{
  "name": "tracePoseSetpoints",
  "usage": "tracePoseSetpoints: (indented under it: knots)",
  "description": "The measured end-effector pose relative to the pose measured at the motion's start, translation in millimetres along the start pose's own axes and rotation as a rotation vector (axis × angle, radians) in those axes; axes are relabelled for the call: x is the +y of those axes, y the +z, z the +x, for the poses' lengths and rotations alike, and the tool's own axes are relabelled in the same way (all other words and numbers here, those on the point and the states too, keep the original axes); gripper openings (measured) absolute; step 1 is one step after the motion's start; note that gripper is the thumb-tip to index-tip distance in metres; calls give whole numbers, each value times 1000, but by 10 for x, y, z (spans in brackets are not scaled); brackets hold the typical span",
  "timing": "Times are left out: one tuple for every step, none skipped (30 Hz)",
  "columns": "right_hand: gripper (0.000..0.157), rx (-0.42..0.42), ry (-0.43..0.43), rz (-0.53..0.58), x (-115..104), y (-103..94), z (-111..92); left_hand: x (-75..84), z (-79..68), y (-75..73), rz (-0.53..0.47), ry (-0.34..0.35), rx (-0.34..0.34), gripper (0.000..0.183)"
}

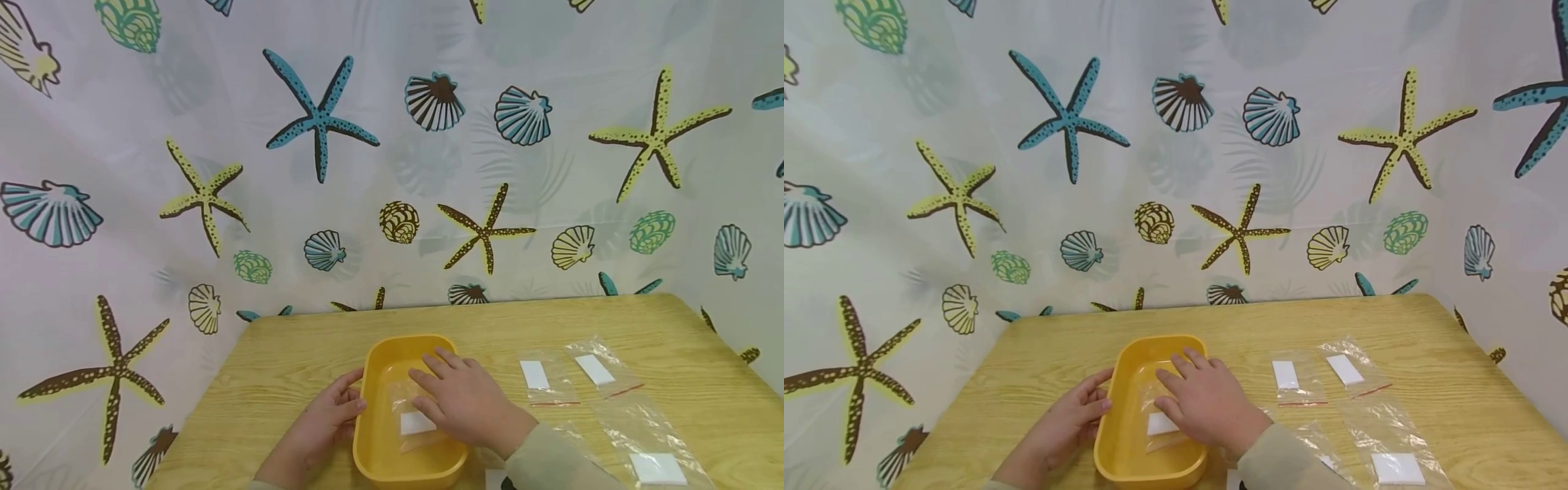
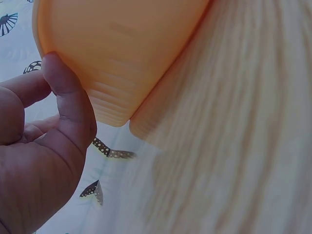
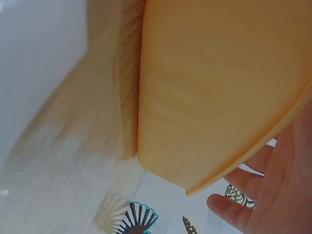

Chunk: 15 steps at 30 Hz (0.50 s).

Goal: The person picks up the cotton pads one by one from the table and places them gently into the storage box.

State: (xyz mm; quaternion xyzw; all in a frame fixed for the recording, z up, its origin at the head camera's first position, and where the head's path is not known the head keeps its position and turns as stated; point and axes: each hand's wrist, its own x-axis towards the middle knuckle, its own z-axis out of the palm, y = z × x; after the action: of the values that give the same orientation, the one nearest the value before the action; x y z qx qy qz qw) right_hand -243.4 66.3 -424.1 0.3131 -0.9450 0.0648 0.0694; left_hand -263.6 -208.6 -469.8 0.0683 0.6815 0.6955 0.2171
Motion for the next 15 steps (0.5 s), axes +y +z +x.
tracePoseSetpoints:
  knots:
    - [70,-2,0,3,0,-8,-6,1,-2,-3,-4,1,-2,63]
    - [70,-4,0,7,1,-13,-10,2,-4,-5,-8,1,-3,63]
    - [70,-5,0,9,4,-14,-14,4,-6,-4,-11,0,-5,63]
    - [69,-4,-1,10,5,-18,-19,8,-8,-5,-14,0,-6,63]
    - [69,-2,-1,12,6,-21,-23,10,-10,-5,-18,0,-7,63]
    - [69,-1,-2,11,8,-23,-28,12,-11,-4,-20,2,-8,63]
    - [69,-1,-3,13,9,-27,-32,13,-12,-3,-22,2,-8,63]
    - [68,0,-3,14,12,-28,-35,14,-11,0,-22,3,-7,63]
    - [68,1,-3,14,14,-30,-39,15,-11,2,-24,5,-7,63]
    - [68,1,-3,14,16,-36,-44,16,-12,2,-27,6,-7,62]
    - [67,2,-4,12,19,-39,-48,16,-12,3,-30,7,-7,62]
    - [67,4,-4,8,22,-41,-53,16,-13,4,-32,8,-6,62]
    - [67,7,-4,8,26,-43,-57,16,-15,5,-34,8,-6,62]
    - [67,11,-4,4,31,-44,-62,17,-18,5,-38,6,-6,62]
    - [66,15,-4,3,36,-45,-66,17,-20,5,-40,6,-6,62]
